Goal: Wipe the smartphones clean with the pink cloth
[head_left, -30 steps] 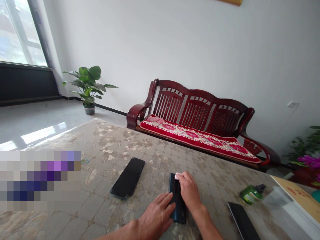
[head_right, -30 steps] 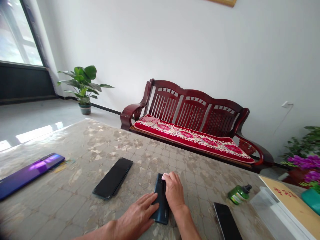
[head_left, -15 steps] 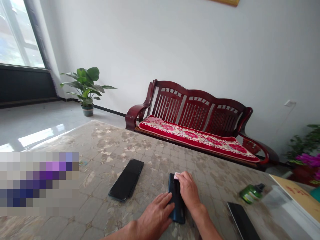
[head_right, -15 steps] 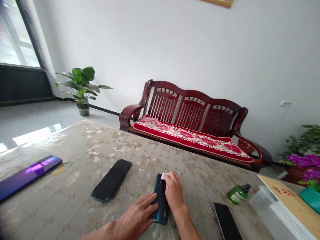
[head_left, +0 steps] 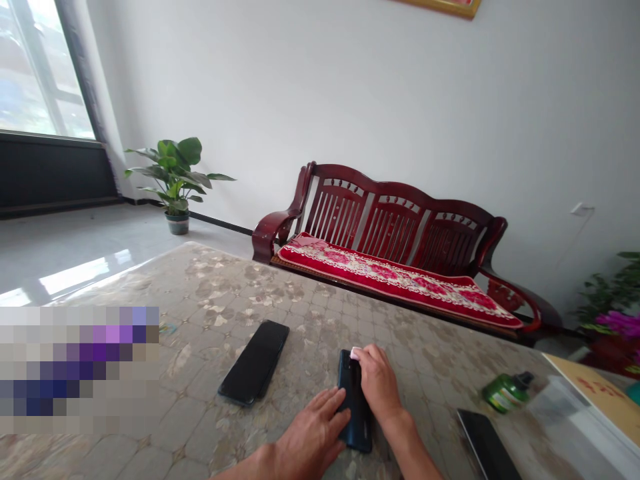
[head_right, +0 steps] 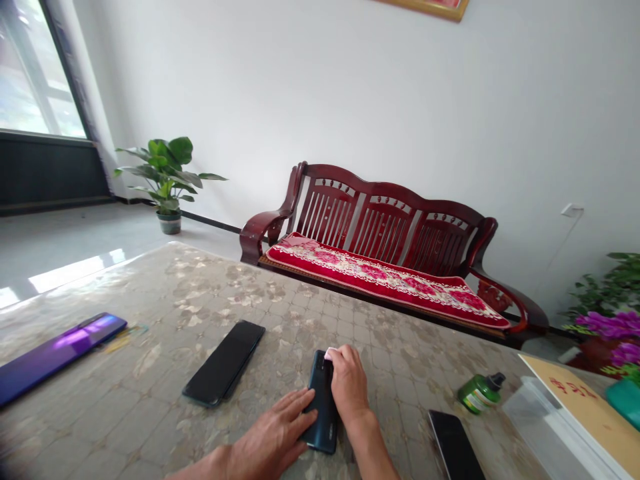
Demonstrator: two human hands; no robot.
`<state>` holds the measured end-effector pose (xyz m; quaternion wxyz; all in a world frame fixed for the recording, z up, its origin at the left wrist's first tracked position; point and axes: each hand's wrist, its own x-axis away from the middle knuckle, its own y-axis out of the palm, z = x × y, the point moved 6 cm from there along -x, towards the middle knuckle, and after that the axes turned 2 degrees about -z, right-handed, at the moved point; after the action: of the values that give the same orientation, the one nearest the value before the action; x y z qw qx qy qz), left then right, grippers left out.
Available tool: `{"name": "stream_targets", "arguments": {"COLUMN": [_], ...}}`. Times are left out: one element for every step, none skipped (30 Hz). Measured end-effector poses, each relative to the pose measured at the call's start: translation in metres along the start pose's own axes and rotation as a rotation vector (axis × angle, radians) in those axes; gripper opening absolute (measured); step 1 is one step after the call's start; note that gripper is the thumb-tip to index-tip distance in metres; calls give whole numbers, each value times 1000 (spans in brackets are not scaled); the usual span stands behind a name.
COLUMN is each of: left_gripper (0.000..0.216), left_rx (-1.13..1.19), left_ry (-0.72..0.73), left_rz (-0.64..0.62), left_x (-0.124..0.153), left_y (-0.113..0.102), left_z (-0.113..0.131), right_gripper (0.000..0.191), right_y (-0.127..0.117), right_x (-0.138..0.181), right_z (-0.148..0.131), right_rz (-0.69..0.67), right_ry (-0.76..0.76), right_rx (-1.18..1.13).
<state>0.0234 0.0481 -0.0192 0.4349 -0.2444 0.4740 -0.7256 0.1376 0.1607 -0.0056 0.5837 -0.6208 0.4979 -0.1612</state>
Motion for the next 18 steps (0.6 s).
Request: {"name": "stream_targets", "arguments": {"left_gripper": [43,43,43,43,43,44,44,45,45,45,45,45,45,46,46,46,46,46], "left_rx": [0,1,2,3,5,7,6,6,5,4,2,3,3,3,0,-4,-9,-14], "left_ry": [5,9,11,15,16,16,13,11,9,7,6,8,9,8,4,-1,-8,-11], "left_rz": [-2,1,4,8,10,12,12,9,4,-1,-8,-14,-22,-30,-38,-47,-52,-53], "left_x": [0,0,0,0,0,1,1,1,2,2,2,2,1,1,0,0,-1,-1], "left_y": [0,1,1,1,2,2,2,1,0,-1,-2,-3,-5,-6,-6,-6,-5,-4], "left_z": [0,0,-1,-1,-1,-1,-1,0,0,1,2,3,3,4,4,4,3,3], "right_gripper": [34,34,34,34,34,34,33,33,33,33,34,34,34,34,33,32,31,30], "right_y": [0,-1,-1,-2,-3,-3,-4,-4,-4,-3,-3,-2,0,1,3,4,6,7], "right_x": [2,6,12,17,22,26,28,27,24,20,14,8,2,-4,-9,-13,-16,-18], "right_z": [0,-1,-1,-2,-2,-1,0,1,3,5,6,7,7,5,3,0,-3,-7], "right_rz": [-7,-14,-20,-24,-26,-25,-19,-10,0,7,10,8,-1,-15,-32,-48,-64,-77], "right_ry": [-3,-12,-24,-39,-51,-58,-56,-45,-28,-7,18,42,61,73,77,72,57,36], "right_rx": [-8,-20,-35,-49,-60,-66,-65,-58,-46,-30,-11,12,34,53,67,72,68,57]}}
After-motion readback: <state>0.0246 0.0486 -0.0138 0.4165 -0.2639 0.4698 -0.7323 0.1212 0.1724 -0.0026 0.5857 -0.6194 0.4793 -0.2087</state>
